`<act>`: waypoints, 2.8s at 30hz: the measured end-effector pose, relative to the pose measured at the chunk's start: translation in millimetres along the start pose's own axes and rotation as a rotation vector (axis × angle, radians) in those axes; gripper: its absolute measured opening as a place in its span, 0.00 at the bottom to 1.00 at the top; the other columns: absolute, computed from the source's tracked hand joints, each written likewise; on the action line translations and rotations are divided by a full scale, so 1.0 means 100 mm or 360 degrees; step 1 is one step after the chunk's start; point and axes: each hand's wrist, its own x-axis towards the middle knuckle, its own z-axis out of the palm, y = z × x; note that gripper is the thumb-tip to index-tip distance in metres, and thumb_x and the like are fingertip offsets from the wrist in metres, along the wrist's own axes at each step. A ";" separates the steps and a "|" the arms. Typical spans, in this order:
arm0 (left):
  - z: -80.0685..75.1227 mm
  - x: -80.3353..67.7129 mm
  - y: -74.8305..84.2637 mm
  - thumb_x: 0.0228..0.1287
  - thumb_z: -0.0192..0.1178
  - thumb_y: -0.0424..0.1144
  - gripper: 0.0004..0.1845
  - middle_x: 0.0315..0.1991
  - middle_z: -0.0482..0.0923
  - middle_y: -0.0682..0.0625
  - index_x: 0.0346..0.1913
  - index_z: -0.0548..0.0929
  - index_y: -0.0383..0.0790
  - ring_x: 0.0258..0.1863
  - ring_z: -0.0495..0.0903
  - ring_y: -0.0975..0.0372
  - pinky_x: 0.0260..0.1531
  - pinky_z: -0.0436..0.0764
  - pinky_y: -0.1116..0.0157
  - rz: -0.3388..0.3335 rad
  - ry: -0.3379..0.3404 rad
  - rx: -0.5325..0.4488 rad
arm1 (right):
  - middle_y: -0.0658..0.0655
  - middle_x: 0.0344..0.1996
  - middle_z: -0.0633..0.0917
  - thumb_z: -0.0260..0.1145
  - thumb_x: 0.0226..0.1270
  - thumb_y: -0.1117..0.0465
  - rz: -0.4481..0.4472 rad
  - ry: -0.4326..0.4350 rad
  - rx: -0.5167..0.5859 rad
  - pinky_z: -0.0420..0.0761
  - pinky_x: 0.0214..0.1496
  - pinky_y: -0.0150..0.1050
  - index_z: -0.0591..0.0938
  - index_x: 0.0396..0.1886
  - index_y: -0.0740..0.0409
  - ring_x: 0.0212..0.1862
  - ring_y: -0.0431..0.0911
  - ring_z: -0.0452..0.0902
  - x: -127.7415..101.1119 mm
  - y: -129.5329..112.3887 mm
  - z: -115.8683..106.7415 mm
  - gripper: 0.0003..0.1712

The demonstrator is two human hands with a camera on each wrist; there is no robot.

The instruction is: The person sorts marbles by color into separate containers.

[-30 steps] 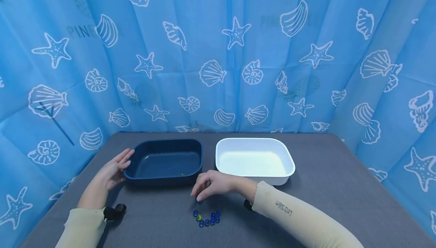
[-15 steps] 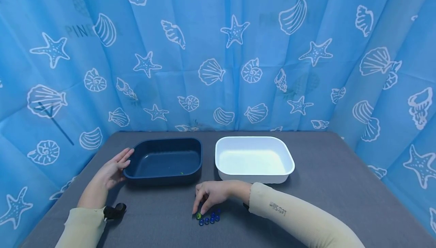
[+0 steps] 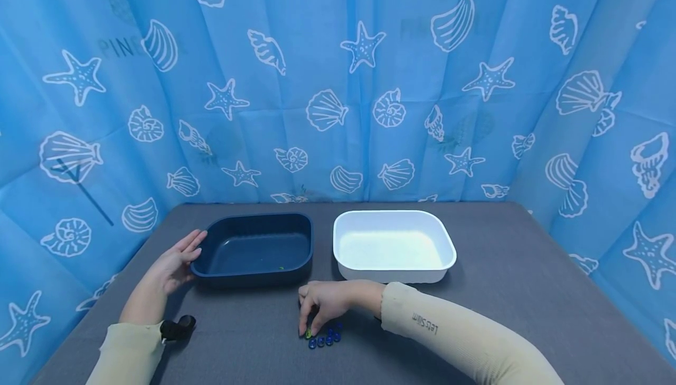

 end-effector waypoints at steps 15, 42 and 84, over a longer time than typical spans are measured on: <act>0.01 0.01 -0.03 0.79 0.39 0.36 0.31 0.76 0.45 0.52 0.78 0.43 0.47 0.75 0.32 0.49 0.65 0.38 0.34 0.0004 0.0038 0.0016 | 0.44 0.33 0.72 0.70 0.61 0.62 0.0067 0.0108 0.0215 0.65 0.41 0.25 0.88 0.40 0.58 0.38 0.32 0.63 -0.02 0.02 -0.01 0.08; 0.00 0.02 -0.03 0.79 0.40 0.36 0.31 0.76 0.45 0.51 0.78 0.43 0.47 0.75 0.31 0.50 0.65 0.38 0.34 0.0003 0.0016 -0.0021 | 0.52 0.35 0.78 0.67 0.66 0.63 0.0222 0.0642 0.0623 0.74 0.41 0.34 0.85 0.43 0.66 0.38 0.40 0.71 -0.18 -0.09 -0.18 0.10; 0.02 0.01 -0.04 0.79 0.40 0.34 0.31 0.76 0.48 0.51 0.78 0.44 0.46 0.76 0.33 0.51 0.65 0.38 0.35 0.0018 0.0057 -0.0049 | 0.55 0.37 0.82 0.65 0.68 0.62 0.0768 0.1530 0.0967 0.76 0.52 0.50 0.85 0.46 0.64 0.39 0.47 0.73 0.29 0.00 -0.51 0.12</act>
